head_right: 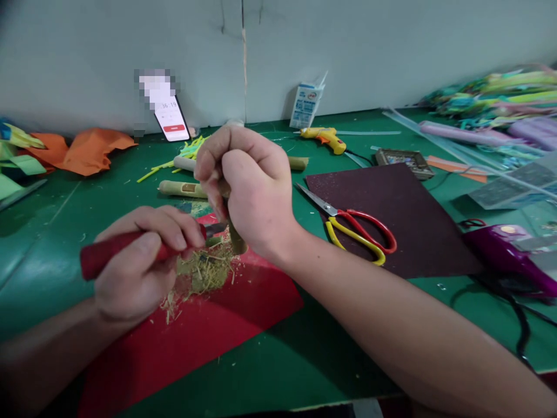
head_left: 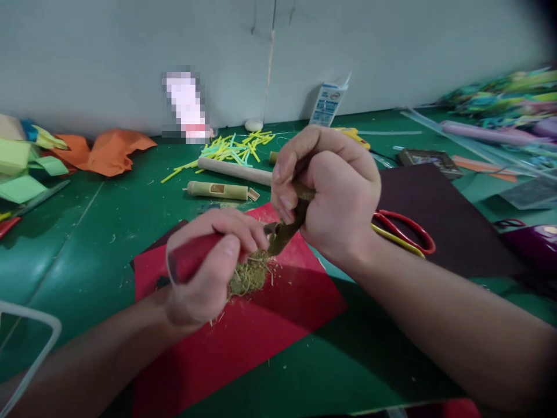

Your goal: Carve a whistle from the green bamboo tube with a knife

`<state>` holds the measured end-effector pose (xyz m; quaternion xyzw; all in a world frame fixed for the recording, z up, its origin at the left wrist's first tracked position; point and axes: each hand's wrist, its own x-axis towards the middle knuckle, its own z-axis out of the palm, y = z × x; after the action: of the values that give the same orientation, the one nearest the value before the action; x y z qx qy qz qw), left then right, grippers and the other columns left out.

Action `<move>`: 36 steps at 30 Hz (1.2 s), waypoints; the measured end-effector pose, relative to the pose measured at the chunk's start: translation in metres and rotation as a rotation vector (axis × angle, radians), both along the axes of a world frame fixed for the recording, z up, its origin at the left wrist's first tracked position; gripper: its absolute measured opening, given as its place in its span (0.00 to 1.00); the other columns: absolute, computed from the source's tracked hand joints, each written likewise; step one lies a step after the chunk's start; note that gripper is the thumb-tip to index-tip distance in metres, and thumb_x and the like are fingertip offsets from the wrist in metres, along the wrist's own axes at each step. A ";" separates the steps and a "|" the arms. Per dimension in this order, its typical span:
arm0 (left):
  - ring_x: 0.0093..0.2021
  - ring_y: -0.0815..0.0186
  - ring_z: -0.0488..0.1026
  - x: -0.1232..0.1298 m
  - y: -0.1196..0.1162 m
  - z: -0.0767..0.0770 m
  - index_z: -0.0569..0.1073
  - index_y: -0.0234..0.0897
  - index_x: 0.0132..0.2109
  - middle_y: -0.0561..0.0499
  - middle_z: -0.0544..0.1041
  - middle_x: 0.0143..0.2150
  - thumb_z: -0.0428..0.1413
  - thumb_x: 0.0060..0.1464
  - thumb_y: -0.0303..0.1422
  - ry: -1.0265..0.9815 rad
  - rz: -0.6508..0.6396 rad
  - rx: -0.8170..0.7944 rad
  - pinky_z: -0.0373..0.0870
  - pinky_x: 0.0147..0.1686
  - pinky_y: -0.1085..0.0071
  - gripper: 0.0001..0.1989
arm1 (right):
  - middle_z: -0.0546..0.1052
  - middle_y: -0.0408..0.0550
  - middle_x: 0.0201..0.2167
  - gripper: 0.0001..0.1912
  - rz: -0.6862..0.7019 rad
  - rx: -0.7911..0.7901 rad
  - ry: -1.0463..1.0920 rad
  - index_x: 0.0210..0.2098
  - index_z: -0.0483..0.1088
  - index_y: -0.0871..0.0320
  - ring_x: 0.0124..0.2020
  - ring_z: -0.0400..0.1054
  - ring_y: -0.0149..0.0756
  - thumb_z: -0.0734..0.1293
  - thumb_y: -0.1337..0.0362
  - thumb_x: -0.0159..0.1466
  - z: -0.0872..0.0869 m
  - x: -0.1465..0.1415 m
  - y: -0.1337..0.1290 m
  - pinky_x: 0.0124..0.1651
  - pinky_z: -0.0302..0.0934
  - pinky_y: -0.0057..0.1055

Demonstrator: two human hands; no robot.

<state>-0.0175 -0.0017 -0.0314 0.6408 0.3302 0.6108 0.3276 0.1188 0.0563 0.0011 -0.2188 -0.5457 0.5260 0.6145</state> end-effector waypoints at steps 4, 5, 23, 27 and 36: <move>0.34 0.63 0.75 0.002 -0.013 0.003 0.72 0.36 0.33 0.46 0.77 0.33 0.51 0.53 0.25 0.203 -0.093 0.144 0.75 0.36 0.64 0.05 | 0.63 0.39 0.17 0.11 -0.012 0.019 0.009 0.22 0.64 0.55 0.13 0.52 0.26 0.61 0.68 0.60 -0.001 0.001 0.001 0.14 0.48 0.26; 0.34 0.64 0.75 0.002 -0.015 0.005 0.72 0.36 0.34 0.46 0.77 0.33 0.51 0.52 0.24 0.243 -0.117 0.163 0.75 0.36 0.65 0.06 | 0.62 0.39 0.17 0.10 -0.008 0.021 0.010 0.22 0.64 0.54 0.13 0.52 0.26 0.61 0.68 0.60 -0.002 0.002 0.001 0.14 0.49 0.26; 0.24 0.66 0.72 -0.007 0.003 0.023 0.66 0.37 0.31 0.48 0.76 0.25 0.50 0.44 0.21 0.664 -0.367 0.472 0.70 0.25 0.71 0.07 | 0.60 0.37 0.12 0.11 0.165 0.047 -0.028 0.21 0.64 0.57 0.11 0.52 0.26 0.58 0.74 0.57 0.006 0.006 0.002 0.13 0.45 0.25; 0.25 0.68 0.72 -0.008 0.004 0.031 0.66 0.38 0.30 0.50 0.75 0.25 0.48 0.45 0.21 0.692 -0.387 0.399 0.69 0.26 0.72 0.08 | 0.61 0.37 0.12 0.11 0.313 0.091 0.005 0.21 0.65 0.57 0.10 0.52 0.26 0.57 0.74 0.56 0.003 0.007 0.008 0.13 0.46 0.24; 0.31 0.65 0.73 -0.019 0.012 0.010 0.71 0.34 0.29 0.48 0.75 0.28 0.49 0.55 0.27 0.108 -0.355 -0.021 0.72 0.33 0.67 0.09 | 0.60 0.37 0.11 0.13 0.503 0.066 -0.010 0.22 0.65 0.57 0.11 0.51 0.26 0.54 0.77 0.54 0.004 0.010 0.013 0.14 0.48 0.23</move>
<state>-0.0360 0.0098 -0.0217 0.7175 0.2354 0.5046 0.4185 0.1284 0.0689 0.0048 -0.0585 -0.6027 0.6434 0.4683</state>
